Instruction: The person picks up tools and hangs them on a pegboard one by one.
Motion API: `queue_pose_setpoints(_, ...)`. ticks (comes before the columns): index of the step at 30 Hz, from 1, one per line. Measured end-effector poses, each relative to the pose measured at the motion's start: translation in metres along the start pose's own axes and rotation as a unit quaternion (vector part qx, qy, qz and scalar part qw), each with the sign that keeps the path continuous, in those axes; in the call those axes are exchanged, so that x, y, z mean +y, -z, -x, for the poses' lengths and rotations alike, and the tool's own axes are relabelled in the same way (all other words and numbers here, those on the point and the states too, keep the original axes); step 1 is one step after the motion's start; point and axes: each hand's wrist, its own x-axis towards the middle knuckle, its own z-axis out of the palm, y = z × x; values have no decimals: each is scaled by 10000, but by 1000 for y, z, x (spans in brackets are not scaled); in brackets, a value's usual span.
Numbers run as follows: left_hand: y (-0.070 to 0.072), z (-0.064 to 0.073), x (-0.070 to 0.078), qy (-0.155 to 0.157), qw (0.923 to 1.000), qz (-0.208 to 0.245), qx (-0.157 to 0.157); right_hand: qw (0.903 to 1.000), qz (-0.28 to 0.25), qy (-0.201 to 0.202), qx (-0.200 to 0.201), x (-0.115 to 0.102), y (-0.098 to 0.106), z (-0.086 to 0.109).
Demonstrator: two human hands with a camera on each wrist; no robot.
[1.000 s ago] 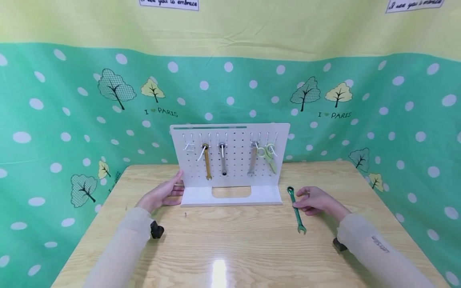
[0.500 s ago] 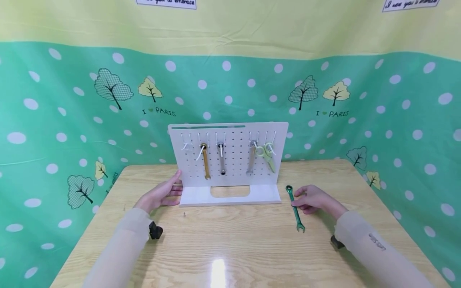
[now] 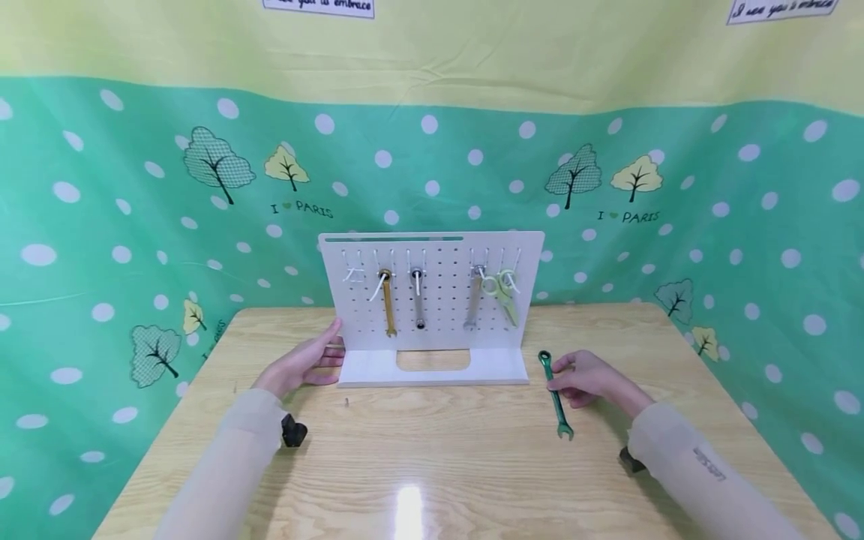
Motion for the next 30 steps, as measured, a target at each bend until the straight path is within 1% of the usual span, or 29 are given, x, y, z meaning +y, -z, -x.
queue_pose_setpoints(5,-2,-2,-1,68,9999,116,-19,9999,40,-103,120,0,1,0)
queue_pose_setpoints(8,-2,0,0,64,9999,78,10,9998,62,-135,146,-3,1,0)
queue_pose_setpoints(12,1,2,2,-25,10000,-58,-9,9997,64,-155,189,-7,0,-1)
queue_pose_setpoints(17,1,2,4,-14,10000,-51,-15,9997,59,-182,172,-4,-3,0)
queue_pose_setpoints(22,-1,0,1,-6,10000,-26,-56,9997,44,-210,104,-1,-3,2)
queue_pose_setpoints(26,-1,1,0,-64,9999,-81,-66,9999,131,-97,21,-2,0,3)
queue_pose_setpoints(30,-1,4,3,-46,9999,-84,-45,9989,394,193,-143,-5,-2,3)
